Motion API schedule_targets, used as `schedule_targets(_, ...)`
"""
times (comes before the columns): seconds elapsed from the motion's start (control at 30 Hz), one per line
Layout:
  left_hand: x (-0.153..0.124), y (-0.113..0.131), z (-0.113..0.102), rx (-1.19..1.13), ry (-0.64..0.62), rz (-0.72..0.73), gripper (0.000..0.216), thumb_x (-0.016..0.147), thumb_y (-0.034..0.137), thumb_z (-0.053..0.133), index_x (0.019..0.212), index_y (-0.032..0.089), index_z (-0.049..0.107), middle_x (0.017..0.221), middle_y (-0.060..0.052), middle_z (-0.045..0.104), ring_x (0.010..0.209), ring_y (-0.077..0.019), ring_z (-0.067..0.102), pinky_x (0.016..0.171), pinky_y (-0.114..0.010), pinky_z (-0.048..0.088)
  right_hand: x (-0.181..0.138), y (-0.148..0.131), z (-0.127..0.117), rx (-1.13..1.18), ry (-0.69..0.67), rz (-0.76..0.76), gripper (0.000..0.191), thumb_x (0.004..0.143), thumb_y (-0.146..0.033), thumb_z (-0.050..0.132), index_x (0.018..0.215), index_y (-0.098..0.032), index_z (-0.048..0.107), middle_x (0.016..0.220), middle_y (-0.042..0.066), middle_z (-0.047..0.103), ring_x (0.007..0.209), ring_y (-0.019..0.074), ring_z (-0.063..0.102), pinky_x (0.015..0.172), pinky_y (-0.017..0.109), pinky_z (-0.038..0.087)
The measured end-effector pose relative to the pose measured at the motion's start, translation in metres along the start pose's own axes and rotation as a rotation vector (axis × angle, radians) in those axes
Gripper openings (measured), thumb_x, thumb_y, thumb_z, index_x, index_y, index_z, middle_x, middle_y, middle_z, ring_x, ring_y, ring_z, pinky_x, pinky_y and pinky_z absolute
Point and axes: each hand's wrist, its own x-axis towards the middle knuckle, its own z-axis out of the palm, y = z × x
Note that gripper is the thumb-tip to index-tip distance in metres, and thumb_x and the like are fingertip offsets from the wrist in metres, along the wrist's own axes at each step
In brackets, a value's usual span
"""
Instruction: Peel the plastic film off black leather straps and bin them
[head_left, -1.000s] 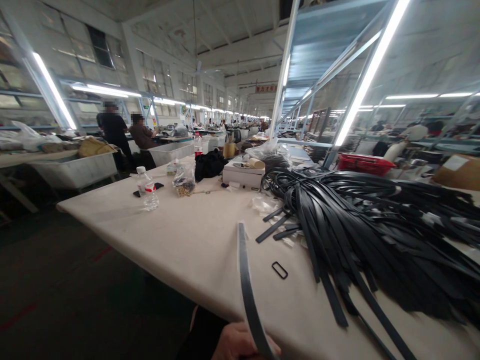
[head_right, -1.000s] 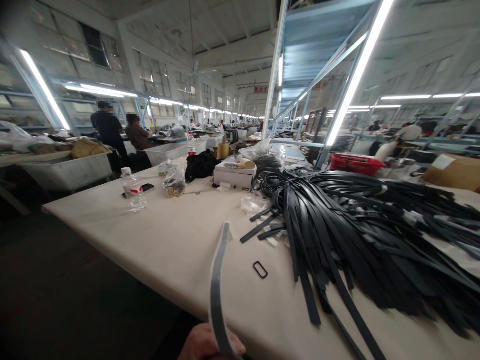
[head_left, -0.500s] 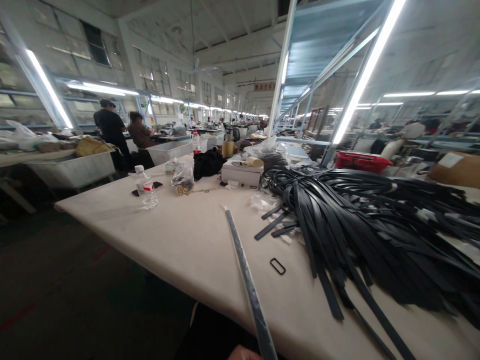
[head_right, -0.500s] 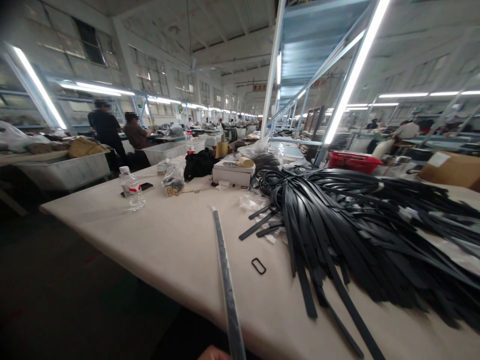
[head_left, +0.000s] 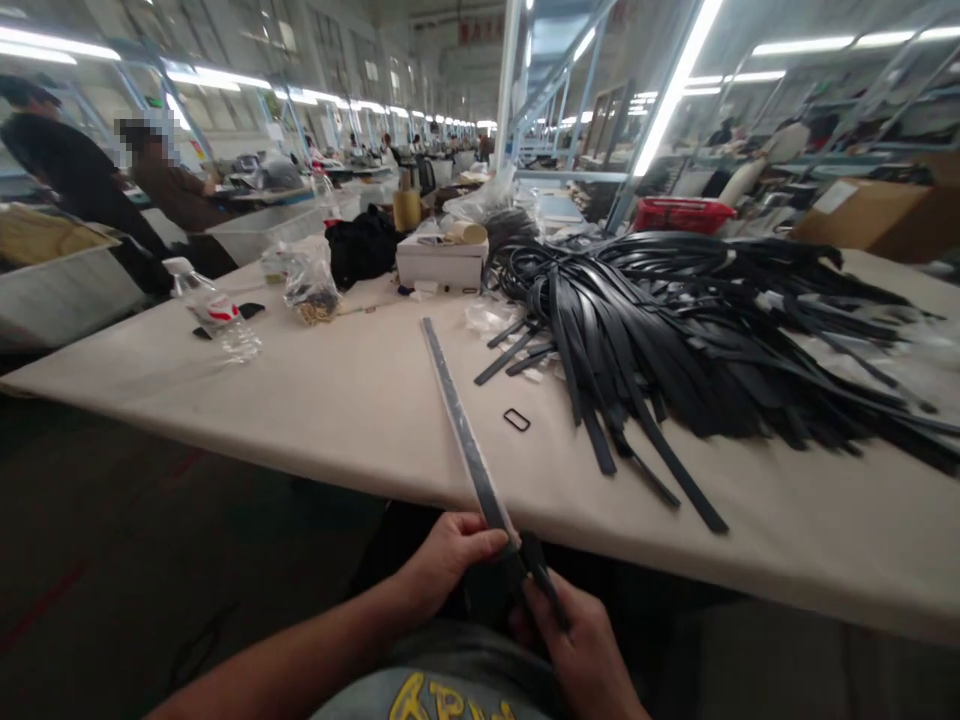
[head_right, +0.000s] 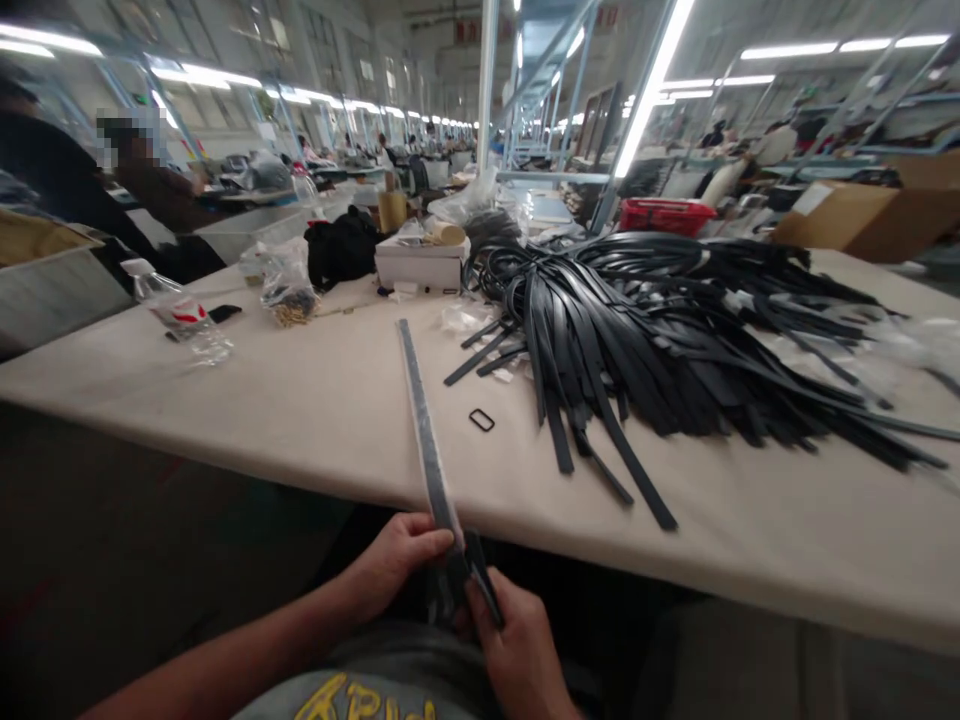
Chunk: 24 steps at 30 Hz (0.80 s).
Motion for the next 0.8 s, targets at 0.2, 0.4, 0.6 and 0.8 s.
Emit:
schedule_targets(0.2,-0.004,0.002,0.001,-0.049,-0.032,-0.031,0.031,0.076,0.038,0.076,0.087,0.009,0.075,0.078,-0.007,0.071,0.073,-0.0170,0.063,0.070,-0.026,0.047,0.018,-0.013,-0.019,0.105,0.200,-0.043,0.038,0.091,-0.050,0.054,0.088,-0.017,0.071,0.079,0.005,0.073,0.067,0.0172,0.067,0.063,0.025,0.056)
schedule_targets(0.4,-0.003,0.016,-0.012,-0.242,0.056,-0.184,0.038,0.067,0.041,0.084,0.085,0.010,0.072,0.067,0.000,0.063,0.052,-0.0074,0.054,0.055,-0.022,0.041,0.005,-0.011,-0.044,-0.133,0.408,-0.294,0.017,0.087,-0.031,0.066,0.099,-0.021,0.073,0.093,0.006,0.077,0.067,0.0162,0.071,0.061,0.024,0.058)
schedule_targets(0.6,-0.006,0.012,-0.010,-0.292,0.017,-0.209,0.036,0.068,0.038,0.084,0.087,0.010,0.072,0.072,-0.002,0.067,0.056,-0.0083,0.057,0.059,-0.022,0.043,-0.006,-0.038,-0.026,-0.563,0.094,-0.836,0.036,0.086,-0.018,0.061,0.122,-0.021,0.066,0.133,0.018,0.063,0.092,0.0208,0.074,0.071,0.024,0.059)
schedule_targets(0.8,-0.017,0.012,0.001,-0.198,-0.178,-0.137,0.039,0.082,0.047,0.069,0.089,0.009,0.074,0.081,-0.007,0.071,0.071,-0.0137,0.062,0.069,-0.024,0.044,0.029,-0.042,-0.021,-0.483,0.164,-0.870,0.037,0.082,-0.007,0.053,0.111,-0.023,0.069,0.116,0.010,0.074,0.095,0.0190,0.073,0.078,0.024,0.058)
